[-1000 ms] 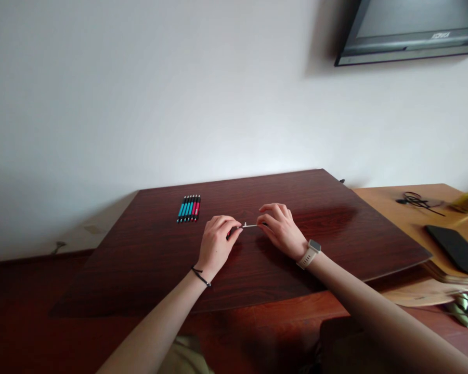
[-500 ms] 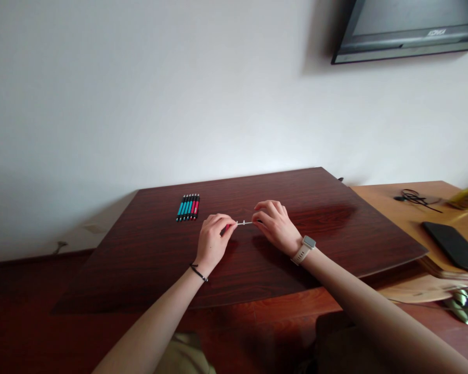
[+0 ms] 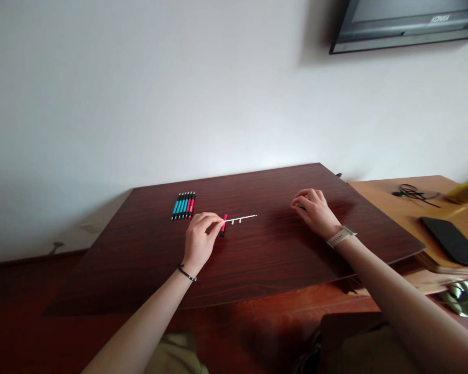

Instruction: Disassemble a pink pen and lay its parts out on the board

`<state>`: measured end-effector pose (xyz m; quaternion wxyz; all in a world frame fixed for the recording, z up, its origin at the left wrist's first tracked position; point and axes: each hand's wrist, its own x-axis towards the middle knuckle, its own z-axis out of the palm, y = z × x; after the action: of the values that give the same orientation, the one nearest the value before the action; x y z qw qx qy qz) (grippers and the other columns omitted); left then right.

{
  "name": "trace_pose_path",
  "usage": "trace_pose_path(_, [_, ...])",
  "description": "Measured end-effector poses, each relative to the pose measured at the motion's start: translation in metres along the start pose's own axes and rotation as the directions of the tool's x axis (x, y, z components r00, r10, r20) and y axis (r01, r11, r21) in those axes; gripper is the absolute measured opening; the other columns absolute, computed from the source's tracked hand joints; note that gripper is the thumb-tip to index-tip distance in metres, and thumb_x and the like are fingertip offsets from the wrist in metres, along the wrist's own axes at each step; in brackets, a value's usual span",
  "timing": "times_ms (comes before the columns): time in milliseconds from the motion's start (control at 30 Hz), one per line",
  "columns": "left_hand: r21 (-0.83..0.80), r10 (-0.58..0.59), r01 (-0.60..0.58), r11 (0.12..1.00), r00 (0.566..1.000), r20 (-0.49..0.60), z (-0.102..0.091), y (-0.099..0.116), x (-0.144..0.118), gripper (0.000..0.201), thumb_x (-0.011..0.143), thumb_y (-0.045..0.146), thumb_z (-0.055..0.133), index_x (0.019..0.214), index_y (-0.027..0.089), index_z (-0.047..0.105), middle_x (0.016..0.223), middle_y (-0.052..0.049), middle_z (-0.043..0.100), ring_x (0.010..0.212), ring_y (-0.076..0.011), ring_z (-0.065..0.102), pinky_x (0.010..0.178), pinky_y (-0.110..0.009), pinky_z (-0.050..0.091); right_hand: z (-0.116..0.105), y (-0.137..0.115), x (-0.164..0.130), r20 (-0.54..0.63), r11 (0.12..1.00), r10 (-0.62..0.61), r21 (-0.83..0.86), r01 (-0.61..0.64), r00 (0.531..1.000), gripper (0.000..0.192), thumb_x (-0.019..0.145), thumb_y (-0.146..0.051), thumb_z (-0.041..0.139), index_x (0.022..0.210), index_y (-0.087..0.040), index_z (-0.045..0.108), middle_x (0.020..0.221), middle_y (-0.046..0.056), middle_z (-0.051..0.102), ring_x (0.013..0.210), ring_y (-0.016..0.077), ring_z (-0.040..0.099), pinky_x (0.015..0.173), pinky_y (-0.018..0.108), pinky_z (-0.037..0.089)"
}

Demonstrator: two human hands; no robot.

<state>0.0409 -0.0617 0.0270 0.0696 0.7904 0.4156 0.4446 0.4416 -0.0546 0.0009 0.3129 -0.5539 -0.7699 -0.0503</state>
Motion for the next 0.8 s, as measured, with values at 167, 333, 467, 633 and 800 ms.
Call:
trace_pose_path(167, [0.005,0.013,-0.014,1.000,1.000,0.021,0.005,0.001,0.000,0.014,0.105,0.031,0.066,0.096,0.027,0.075,0.103,-0.004,0.077,0.100,-0.0234,0.069,0.096,-0.042,0.056,0.010,0.020,0.000,0.046,0.999,0.035,0.010,-0.036,0.998,0.021,0.103,-0.039,0.060,0.103,-0.026,0.077,0.123,0.014,0.062,0.114,0.0356,0.053,0.101,0.059,0.050])
trace_pose_path(333, [-0.007,0.020,-0.020,1.000,1.000,0.010,0.006,0.002,0.000,0.014,0.105,0.030,0.066,0.095,0.026,0.075,0.102,-0.004,0.077,0.098,-0.0229,0.069,0.095,-0.041,0.055,0.020,0.023,0.002,0.076,0.996,0.031,0.086,-0.038,0.997,0.022,0.103,-0.038,0.061,0.102,-0.026,0.079,0.115,0.012,0.062,0.108,0.0323,0.057,0.105,0.056,0.051])
trace_pose_path(467, [-0.020,0.014,-0.014,1.000,1.000,-0.001,0.006,0.002,0.000,0.014,0.105,0.029,0.067,0.094,0.026,0.074,0.101,-0.003,0.077,0.098,-0.0226,0.069,0.093,-0.041,0.055,0.021,0.023,0.003,0.104,0.992,0.026,0.121,-0.038,0.994,0.020,0.102,-0.039,0.064,0.103,-0.027,0.080,0.114,0.011,0.064,0.108,0.0313,0.059,0.105,0.054,0.052])
trace_pose_path(633, [-0.010,0.004,-0.004,1.000,1.000,-0.002,0.008,0.001,0.001,0.014,0.105,0.030,0.067,0.095,0.026,0.075,0.101,-0.003,0.077,0.098,-0.0227,0.069,0.094,-0.041,0.055,0.018,0.019,0.005,0.117,0.992,0.005,0.126,-0.020,0.993,0.021,0.102,-0.040,0.065,0.110,-0.028,0.080,0.115,0.011,0.067,0.109,0.0316,0.061,0.106,0.054,0.052])
trace_pose_path(800, [-0.013,0.009,-0.009,1.000,1.000,-0.014,0.008,0.002,0.002,0.015,0.105,0.029,0.067,0.093,0.025,0.075,0.100,-0.004,0.076,0.097,-0.0226,0.069,0.093,-0.040,0.054,0.009,-0.016,0.017,0.033,0.984,0.012,0.180,-0.017,0.999,0.018,0.103,-0.036,0.062,0.105,-0.025,0.077,0.105,0.010,0.072,0.101,0.0288,0.066,0.097,0.045,0.054])
